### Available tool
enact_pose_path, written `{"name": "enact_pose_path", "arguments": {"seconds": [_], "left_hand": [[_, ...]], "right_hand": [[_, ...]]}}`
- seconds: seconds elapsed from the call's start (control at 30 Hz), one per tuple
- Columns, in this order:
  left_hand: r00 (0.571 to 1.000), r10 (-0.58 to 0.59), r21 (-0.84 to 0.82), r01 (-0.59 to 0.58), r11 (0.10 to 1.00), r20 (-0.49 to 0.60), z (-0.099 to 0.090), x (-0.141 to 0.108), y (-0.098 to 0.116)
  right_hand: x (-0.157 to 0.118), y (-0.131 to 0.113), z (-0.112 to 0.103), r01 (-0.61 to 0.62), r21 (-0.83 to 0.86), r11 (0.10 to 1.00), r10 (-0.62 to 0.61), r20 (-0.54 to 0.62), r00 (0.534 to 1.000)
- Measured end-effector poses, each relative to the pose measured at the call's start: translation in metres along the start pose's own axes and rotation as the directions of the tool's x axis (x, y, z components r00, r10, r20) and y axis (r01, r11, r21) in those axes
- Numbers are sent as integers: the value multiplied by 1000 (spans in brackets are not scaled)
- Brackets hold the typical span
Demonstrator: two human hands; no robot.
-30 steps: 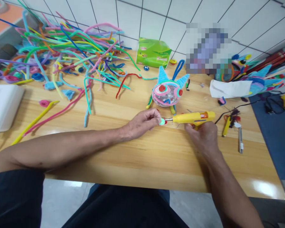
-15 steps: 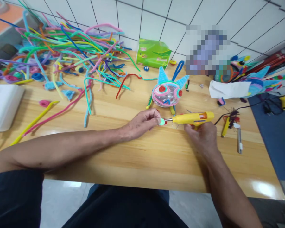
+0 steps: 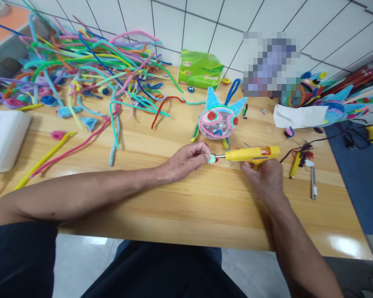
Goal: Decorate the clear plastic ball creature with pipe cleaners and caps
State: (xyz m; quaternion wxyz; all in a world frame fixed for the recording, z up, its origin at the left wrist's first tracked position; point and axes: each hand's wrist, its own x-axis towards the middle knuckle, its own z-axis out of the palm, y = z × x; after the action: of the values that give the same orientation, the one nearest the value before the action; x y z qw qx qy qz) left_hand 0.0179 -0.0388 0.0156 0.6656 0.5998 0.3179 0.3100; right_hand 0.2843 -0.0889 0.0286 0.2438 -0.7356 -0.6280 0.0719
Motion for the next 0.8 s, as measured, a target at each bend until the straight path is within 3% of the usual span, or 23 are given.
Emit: {"name": "enact_pose_path", "arguments": {"seconds": [0.4,0.8], "left_hand": [[1000,31,-71,-31,997,4,0,1,-1],[999,29,-123,-31,992,-20,0,4,-6]], "right_hand": [[1,-3,-1,-34,6,999,34,-13,999],[2,-3,-2,20,10,1000,-20,-20,1000]]}}
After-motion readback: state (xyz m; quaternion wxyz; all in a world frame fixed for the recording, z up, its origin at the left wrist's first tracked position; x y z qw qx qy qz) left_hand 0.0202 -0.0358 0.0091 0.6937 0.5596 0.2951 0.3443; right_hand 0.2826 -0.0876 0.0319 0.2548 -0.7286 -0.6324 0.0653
